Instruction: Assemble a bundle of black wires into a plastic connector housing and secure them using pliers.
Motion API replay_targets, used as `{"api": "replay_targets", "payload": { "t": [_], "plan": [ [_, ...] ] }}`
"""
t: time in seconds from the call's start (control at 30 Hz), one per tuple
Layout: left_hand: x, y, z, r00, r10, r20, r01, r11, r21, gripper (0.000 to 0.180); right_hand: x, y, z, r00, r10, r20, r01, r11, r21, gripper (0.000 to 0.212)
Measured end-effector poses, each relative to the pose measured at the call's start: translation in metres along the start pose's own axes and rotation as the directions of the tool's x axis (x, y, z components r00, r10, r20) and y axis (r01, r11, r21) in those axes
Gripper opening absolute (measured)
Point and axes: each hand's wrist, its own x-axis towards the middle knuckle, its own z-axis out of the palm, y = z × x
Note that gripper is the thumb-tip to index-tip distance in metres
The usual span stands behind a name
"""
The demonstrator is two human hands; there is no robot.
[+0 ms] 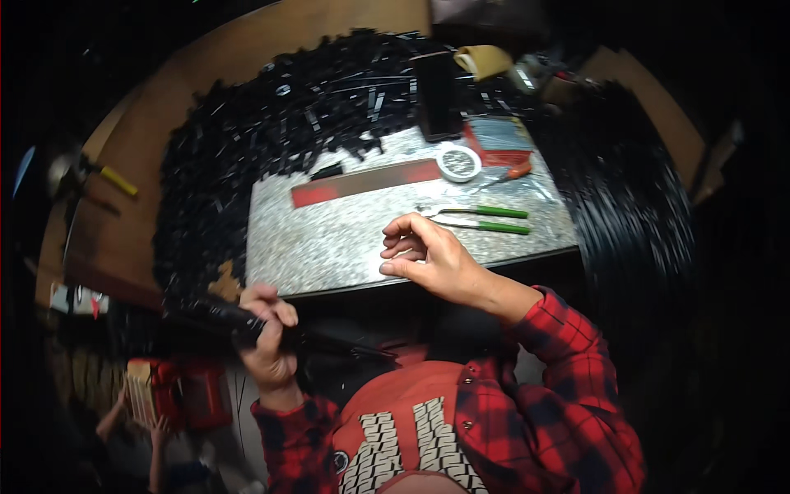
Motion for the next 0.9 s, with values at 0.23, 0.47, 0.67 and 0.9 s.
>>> {"api": "replay_targets", "payload": {
  "t": [0.23, 0.47, 0.67, 0.9],
  "plan": [
    [0.006, -0.007, 0.016, 0.981, -0.126, 0.15, 0.125, 0.992, 0.014, 0.019, -0.019, 0.014, -0.066, 0.949, -0.272, -0.159, 0.114, 0.768, -0.63, 0.034],
    [0.006, -0.011, 0.024, 0.975, -0.153, 0.164, 0.144, 0.988, 0.063, 0.018, -0.028, 0.038, -0.086, 0.976, -0.18, -0.122, -0.036, 0.419, -0.907, 0.036],
    [0.002, -0.012, 0.022, 0.978, -0.071, 0.196, 0.044, 0.989, 0.138, 0.016, -0.022, 0.049, -0.088, 0.986, -0.162, -0.028, 0.026, 0.323, -0.946, 0.03],
    [0.003, -0.013, 0.028, 0.99, 0.009, 0.143, -0.046, 0.965, 0.258, 0.01, -0.022, 0.056, -0.096, 0.958, -0.286, 0.032, 0.13, 0.331, -0.935, 0.025]
  ]
}}
